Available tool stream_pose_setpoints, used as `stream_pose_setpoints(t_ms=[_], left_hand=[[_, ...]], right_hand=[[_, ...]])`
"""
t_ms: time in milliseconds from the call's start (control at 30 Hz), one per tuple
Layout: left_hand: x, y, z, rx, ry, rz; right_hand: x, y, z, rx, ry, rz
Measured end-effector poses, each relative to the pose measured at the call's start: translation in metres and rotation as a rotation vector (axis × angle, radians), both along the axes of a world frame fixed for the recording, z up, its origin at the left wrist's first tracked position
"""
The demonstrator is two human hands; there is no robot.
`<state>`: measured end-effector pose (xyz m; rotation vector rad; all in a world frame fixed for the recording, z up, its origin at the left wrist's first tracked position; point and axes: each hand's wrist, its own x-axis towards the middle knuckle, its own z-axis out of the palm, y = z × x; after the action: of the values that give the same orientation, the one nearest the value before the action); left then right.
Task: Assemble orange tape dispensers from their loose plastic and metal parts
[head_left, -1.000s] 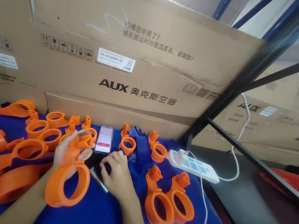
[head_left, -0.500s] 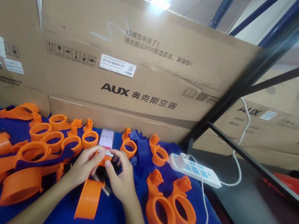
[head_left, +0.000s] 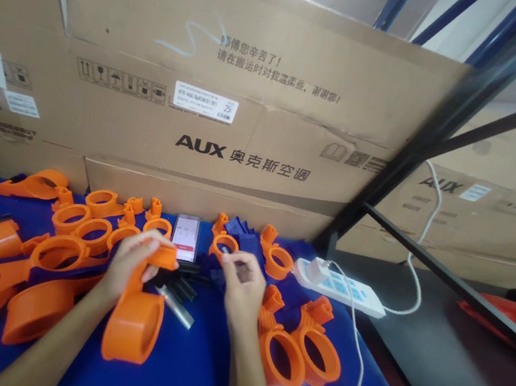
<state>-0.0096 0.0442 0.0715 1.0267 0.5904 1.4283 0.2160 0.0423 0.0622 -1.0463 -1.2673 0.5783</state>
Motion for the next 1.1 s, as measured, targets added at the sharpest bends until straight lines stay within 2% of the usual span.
stream_pose_setpoints(t_ms=[67, 100, 167, 267, 400, 600, 833, 1100], left_hand=[[-0.013, 0.006, 0.000, 0.051, -0.170, 0.011], [-0.017, 0.008, 0.000, 0.072, -0.227, 0.012], [-0.022, 0.011, 0.001, 0.064, -0.323, 0.010], [-0.022, 0.011, 0.000, 0.035, -0.348, -0.001], [-0.020, 0.009, -0.002, 0.025, -0.354, 0.014], [-0.020, 0.007, 0.002, -0.022, -0.376, 0.031], [-0.020, 0.008, 0.000, -0.009, -0.345, 0.073], [-0.020, 0.009, -0.001, 0.030, -0.332, 0.072]], right_hand=[[0.006, 0.001, 0.002, 0.049, -0.012, -0.100], [0.007, -0.001, 0.004, 0.076, -0.086, -0.086], [0.002, -0.008, 0.008, 0.117, -0.326, 0.044], [-0.011, -0.021, 0.011, 0.098, -0.678, 0.296], [-0.019, -0.027, 0.005, 0.005, -0.910, 0.428], [-0.015, -0.023, -0.001, -0.064, -0.976, 0.437], [-0.018, -0.020, -0.006, -0.041, -1.002, 0.403], [-0.013, -0.021, -0.005, -0.031, -0.977, 0.437]])
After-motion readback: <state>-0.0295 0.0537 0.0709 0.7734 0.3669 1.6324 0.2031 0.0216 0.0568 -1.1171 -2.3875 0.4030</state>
